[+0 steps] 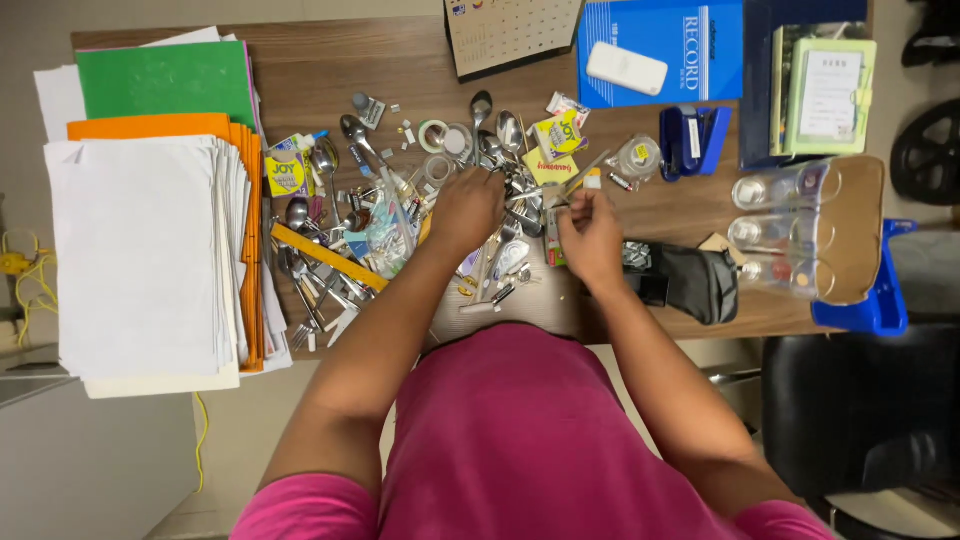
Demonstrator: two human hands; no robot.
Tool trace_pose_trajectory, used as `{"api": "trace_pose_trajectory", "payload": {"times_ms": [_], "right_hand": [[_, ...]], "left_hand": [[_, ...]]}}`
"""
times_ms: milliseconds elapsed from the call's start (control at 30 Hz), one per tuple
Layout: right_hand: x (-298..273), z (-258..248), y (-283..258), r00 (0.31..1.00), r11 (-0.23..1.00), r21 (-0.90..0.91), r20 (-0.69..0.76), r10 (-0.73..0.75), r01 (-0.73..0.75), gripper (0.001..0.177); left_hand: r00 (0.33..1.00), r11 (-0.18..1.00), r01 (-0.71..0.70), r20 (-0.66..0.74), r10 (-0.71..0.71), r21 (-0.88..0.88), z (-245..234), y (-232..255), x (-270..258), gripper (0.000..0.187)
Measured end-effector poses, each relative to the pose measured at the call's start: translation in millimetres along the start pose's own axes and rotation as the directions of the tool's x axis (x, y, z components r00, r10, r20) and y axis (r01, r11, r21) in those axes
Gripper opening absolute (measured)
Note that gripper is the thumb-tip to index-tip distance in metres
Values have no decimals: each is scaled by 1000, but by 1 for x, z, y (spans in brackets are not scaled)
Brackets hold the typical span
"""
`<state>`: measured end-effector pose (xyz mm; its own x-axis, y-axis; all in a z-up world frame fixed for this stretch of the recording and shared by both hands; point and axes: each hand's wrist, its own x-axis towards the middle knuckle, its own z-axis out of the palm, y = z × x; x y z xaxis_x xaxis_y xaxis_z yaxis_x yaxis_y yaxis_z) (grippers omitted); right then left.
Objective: The person opens a black pouch on a cluttered desk and removes small white cylindrical objects. They then pick up a yellow packet and repeatedly extract similar white objects from it, placing them onto the desk among other scattered items.
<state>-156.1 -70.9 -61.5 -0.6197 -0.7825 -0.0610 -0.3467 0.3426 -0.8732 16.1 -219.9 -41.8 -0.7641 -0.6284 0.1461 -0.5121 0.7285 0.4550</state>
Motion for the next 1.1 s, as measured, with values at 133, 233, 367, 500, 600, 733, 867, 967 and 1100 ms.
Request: {"api": "trace_pose_trajectory", "payload": {"times_ms": [133, 233, 367, 500, 600, 733, 867, 967, 1100], "right_hand": [[53, 13, 10, 999, 1000, 18, -33, -13, 13, 26], [81, 18, -2, 995, 997, -76, -100, -23, 16, 29], [107, 24, -10, 986, 920, -381, -88, -138, 94, 65], [113, 24, -5, 998, 869, -495, 64, 14, 20, 72], [104, 13, -4, 992, 899, -418, 59, -115, 129, 63], [78, -5, -17, 968, 935, -255, 108, -226, 247, 62], [40, -17, -39, 965, 955, -164, 135, -225, 246, 59], [9, -20, -38, 971, 969, -127, 141, -192, 210, 53], [-31, -19, -31, 952, 941, -203, 202, -231, 271, 55]], "left_hand": [[997, 999, -23, -76, 26, 45, -2, 0, -8, 8], [979, 999, -24, -204, 31, 39, -4, 5, -16, 24], [965, 979, 123, -212, -156, -160, -8, 18, -24, 19], [904, 906, 242, -259, -340, -346, -6, 26, -30, 22], [868, 855, 288, -260, -424, -432, -9, 32, -34, 21], [825, 798, 281, -290, -485, -533, -8, 33, -43, 19], [790, 704, 299, -246, -561, -645, -10, 29, -50, 19], [769, 614, 262, -224, -599, -745, -2, 14, -52, 19], [786, 601, 267, -191, -588, -753, -5, 4, -58, 22]]}}
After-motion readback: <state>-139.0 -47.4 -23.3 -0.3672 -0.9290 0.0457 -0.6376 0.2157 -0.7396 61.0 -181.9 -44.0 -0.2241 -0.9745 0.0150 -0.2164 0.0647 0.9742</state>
